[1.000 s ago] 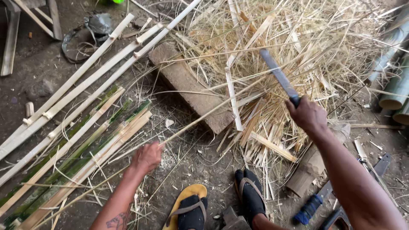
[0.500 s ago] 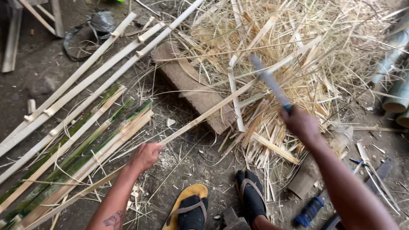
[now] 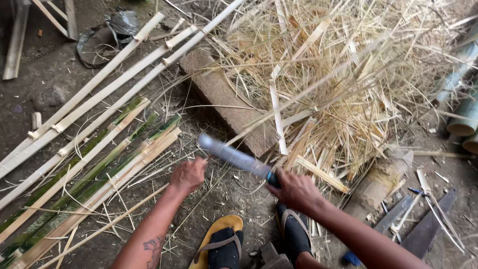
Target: The person uses a machete to split long bamboo poles into thin strips. They hold the bamboo against a wooden block and repeatedly strike it with the machete to separate the material. The resulting strips are placed on the ground.
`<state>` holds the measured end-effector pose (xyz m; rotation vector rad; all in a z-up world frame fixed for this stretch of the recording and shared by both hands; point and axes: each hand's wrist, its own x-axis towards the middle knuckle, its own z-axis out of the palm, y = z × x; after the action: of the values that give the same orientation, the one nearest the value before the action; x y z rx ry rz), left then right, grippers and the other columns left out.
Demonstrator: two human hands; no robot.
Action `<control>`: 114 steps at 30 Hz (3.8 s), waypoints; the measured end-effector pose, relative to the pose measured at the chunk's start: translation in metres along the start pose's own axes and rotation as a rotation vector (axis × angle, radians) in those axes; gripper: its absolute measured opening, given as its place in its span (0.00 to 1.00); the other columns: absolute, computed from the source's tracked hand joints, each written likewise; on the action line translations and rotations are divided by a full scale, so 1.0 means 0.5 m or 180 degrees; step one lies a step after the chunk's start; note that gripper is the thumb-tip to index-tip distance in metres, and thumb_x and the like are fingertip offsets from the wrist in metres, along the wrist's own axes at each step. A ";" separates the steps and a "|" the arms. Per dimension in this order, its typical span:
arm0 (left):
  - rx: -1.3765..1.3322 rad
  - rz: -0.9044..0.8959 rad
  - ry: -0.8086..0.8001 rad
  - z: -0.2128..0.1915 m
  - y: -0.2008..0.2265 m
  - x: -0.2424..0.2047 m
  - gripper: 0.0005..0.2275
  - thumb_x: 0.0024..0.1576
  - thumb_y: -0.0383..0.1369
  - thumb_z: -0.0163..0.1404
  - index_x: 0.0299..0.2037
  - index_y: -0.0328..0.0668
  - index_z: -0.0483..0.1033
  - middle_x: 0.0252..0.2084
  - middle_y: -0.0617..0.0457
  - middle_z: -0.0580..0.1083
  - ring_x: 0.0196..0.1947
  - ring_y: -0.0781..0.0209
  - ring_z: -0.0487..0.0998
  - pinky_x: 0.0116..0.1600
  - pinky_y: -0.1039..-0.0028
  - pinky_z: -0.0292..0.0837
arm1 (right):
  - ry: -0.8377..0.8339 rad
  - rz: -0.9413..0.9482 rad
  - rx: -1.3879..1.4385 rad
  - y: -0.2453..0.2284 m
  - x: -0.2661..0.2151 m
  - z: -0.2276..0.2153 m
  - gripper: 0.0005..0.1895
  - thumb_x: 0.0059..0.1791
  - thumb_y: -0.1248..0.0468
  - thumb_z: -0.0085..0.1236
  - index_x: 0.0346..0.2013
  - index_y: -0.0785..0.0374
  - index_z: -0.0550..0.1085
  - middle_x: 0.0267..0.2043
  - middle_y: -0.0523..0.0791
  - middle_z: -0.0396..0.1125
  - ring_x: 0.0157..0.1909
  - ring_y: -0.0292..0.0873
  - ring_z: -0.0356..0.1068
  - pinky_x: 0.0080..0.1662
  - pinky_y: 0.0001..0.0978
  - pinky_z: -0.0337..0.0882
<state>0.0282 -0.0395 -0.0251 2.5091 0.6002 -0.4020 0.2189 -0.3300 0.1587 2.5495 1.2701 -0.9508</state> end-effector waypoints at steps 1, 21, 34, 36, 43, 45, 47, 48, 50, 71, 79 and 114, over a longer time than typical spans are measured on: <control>-0.0145 -0.0042 -0.0036 0.004 0.005 -0.003 0.14 0.68 0.37 0.31 0.37 0.42 0.68 0.17 0.54 0.68 0.13 0.63 0.64 0.15 0.70 0.57 | 0.0045 0.0399 0.0233 0.014 -0.005 -0.004 0.30 0.54 0.37 0.41 0.49 0.62 0.68 0.28 0.46 0.68 0.17 0.35 0.59 0.17 0.29 0.65; -0.0508 -0.0545 -0.0623 -0.058 0.037 -0.007 0.18 0.68 0.44 0.35 0.35 0.43 0.74 0.19 0.57 0.66 0.17 0.64 0.65 0.21 0.70 0.60 | 0.0850 0.2063 0.1175 0.298 0.002 -0.120 0.29 0.56 0.40 0.41 0.47 0.64 0.70 0.24 0.44 0.67 0.17 0.36 0.58 0.18 0.32 0.60; -0.0613 -0.0794 -0.0726 -0.078 0.162 0.030 0.16 0.67 0.42 0.39 0.38 0.39 0.74 0.20 0.54 0.68 0.18 0.65 0.67 0.23 0.71 0.61 | 0.0036 0.0607 0.0494 0.054 0.003 -0.020 0.28 0.55 0.36 0.40 0.45 0.58 0.68 0.26 0.46 0.70 0.18 0.38 0.63 0.20 0.30 0.67; -0.0705 -0.0664 -0.0737 -0.074 0.159 0.043 0.15 0.67 0.38 0.39 0.36 0.38 0.76 0.22 0.56 0.68 0.18 0.66 0.67 0.21 0.74 0.63 | -0.0289 0.0399 0.0369 0.068 0.008 -0.015 0.27 0.54 0.36 0.41 0.46 0.57 0.67 0.28 0.45 0.69 0.19 0.39 0.63 0.19 0.30 0.68; -0.0343 -0.0831 -0.0612 -0.045 -0.061 -0.143 0.19 0.68 0.43 0.36 0.35 0.40 0.76 0.16 0.59 0.65 0.12 0.67 0.58 0.19 0.69 0.55 | 0.0822 0.1753 0.0783 0.281 0.032 -0.108 0.27 0.57 0.39 0.39 0.48 0.59 0.69 0.23 0.43 0.65 0.17 0.35 0.56 0.17 0.31 0.59; -0.0285 -0.0872 -0.0503 -0.041 -0.093 -0.160 0.16 0.65 0.42 0.39 0.45 0.40 0.75 0.15 0.55 0.68 0.12 0.64 0.63 0.19 0.67 0.58 | 0.0965 0.1805 0.0666 0.304 0.036 -0.127 0.31 0.58 0.38 0.39 0.46 0.65 0.70 0.22 0.43 0.64 0.16 0.35 0.55 0.16 0.30 0.59; -0.0253 -0.0804 -0.0424 -0.029 -0.096 -0.140 0.15 0.65 0.41 0.40 0.45 0.39 0.75 0.15 0.52 0.70 0.13 0.61 0.67 0.20 0.65 0.61 | 0.0674 0.1621 0.0715 0.267 0.027 -0.108 0.30 0.57 0.39 0.39 0.46 0.65 0.69 0.20 0.42 0.65 0.15 0.34 0.57 0.16 0.30 0.61; -0.0251 -0.0739 -0.0403 -0.019 -0.088 -0.127 0.15 0.65 0.41 0.40 0.41 0.39 0.76 0.16 0.51 0.71 0.14 0.61 0.68 0.21 0.65 0.62 | 0.0276 0.1569 0.0970 0.215 0.023 -0.079 0.28 0.55 0.40 0.40 0.46 0.62 0.70 0.20 0.41 0.65 0.15 0.33 0.59 0.17 0.28 0.64; -0.0204 -0.0614 -0.0265 -0.008 -0.077 -0.105 0.14 0.64 0.39 0.40 0.37 0.38 0.76 0.17 0.50 0.73 0.15 0.60 0.72 0.22 0.64 0.65 | -0.0396 0.1023 0.0741 0.091 0.019 -0.012 0.29 0.57 0.39 0.37 0.51 0.62 0.68 0.23 0.45 0.68 0.17 0.36 0.61 0.18 0.30 0.66; 0.0526 0.0180 0.0806 -0.003 0.172 0.117 0.05 0.62 0.29 0.46 0.39 0.32 0.71 0.26 0.49 0.72 0.18 0.64 0.70 0.20 0.76 0.65 | 0.0232 0.1285 0.1323 0.110 0.022 -0.013 0.27 0.55 0.42 0.42 0.46 0.65 0.68 0.23 0.47 0.68 0.16 0.39 0.62 0.17 0.31 0.68; 0.0230 -0.0012 0.0476 0.009 -0.023 -0.069 0.15 0.67 0.32 0.29 0.34 0.40 0.70 0.15 0.55 0.65 0.10 0.65 0.62 0.10 0.69 0.55 | 0.0216 0.1091 0.0322 0.213 0.020 -0.044 0.28 0.54 0.37 0.42 0.49 0.57 0.69 0.28 0.45 0.70 0.18 0.37 0.62 0.20 0.32 0.69; -0.0547 -0.0892 -0.0625 -0.098 -0.082 -0.123 0.18 0.65 0.47 0.38 0.34 0.47 0.76 0.18 0.58 0.67 0.18 0.63 0.66 0.26 0.65 0.62 | 0.1260 0.2146 0.0918 0.411 0.028 -0.184 0.36 0.59 0.36 0.41 0.41 0.69 0.74 0.23 0.45 0.64 0.17 0.36 0.52 0.19 0.33 0.56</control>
<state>-0.0366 -0.0017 0.0219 2.1959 0.8706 -0.6618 0.4249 -0.4158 0.1925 3.1551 0.2490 -0.5213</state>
